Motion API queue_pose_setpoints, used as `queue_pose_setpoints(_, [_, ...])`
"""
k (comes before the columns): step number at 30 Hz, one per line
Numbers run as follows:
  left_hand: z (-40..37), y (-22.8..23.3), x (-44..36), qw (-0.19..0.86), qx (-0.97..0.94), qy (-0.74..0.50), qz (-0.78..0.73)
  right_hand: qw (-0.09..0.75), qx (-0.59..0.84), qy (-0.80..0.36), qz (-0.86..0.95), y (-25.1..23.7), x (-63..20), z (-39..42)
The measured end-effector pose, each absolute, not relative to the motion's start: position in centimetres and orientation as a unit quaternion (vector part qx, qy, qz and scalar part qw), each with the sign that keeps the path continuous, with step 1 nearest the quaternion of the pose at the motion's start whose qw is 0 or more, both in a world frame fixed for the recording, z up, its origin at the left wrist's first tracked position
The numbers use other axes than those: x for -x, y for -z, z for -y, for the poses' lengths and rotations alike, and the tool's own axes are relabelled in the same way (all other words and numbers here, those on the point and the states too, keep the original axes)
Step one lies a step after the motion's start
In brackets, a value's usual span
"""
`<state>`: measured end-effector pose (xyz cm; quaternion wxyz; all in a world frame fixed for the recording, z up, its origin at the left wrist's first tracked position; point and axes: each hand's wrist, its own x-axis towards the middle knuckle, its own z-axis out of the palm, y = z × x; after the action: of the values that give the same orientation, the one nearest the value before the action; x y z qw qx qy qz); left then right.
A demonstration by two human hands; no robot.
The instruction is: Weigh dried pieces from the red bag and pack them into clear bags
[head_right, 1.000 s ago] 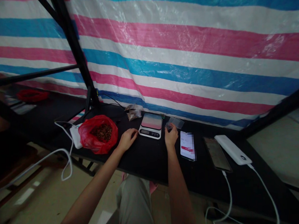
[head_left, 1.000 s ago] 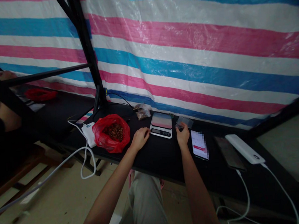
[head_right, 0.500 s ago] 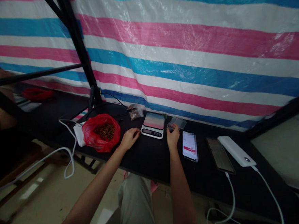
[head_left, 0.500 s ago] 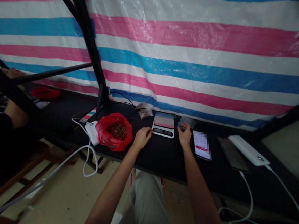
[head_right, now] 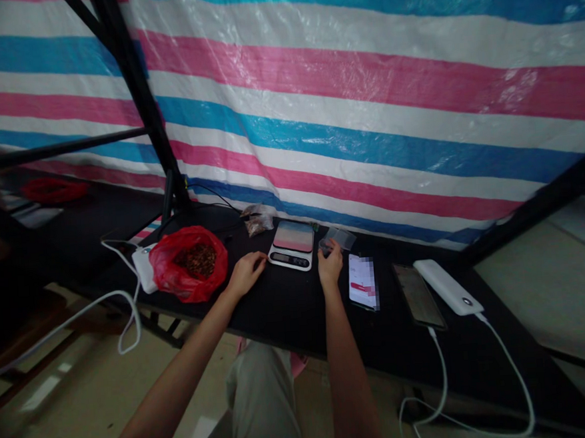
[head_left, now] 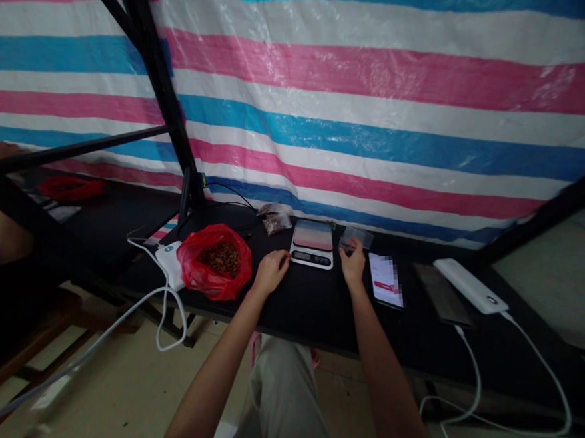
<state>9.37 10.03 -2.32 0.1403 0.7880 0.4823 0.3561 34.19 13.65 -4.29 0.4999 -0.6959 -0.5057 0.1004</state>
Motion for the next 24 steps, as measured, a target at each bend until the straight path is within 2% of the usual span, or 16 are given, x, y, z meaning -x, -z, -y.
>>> queue_pose_setpoints(4, [-9.9, 2.4, -9.3, 0.140, -0.785, -0.365, -0.481, 0.538, 0.669, -0.092, 0.505, 3.7, -33.7, -13.5])
queue_pose_setpoints(11, [-10.3, 2.3, -9.5, 0.143, -0.785, -0.370, -0.476, 0.545, 0.615, -0.075, 0.565, 2.3, -31.6, -13.8])
queue_pose_setpoints(16, [-7.7, 1.9, -9.4, 0.117, -0.749, -0.449, -0.474, 0.582, 0.569, -0.091, 0.574, 2.1, -31.2, -13.1])
queue_pose_setpoints(20, [-2.7, 1.8, -7.3, 0.071, -0.709, -0.515, -0.477, 0.564, 0.549, -0.127, 0.603, 1.3, -31.4, -12.5])
queue_pose_setpoints(24, [0.5, 1.2, -2.8, 0.014, -0.668, -0.533, -0.519, 0.525, 0.580, -0.093, 0.616, 0.7, -32.7, -12.4])
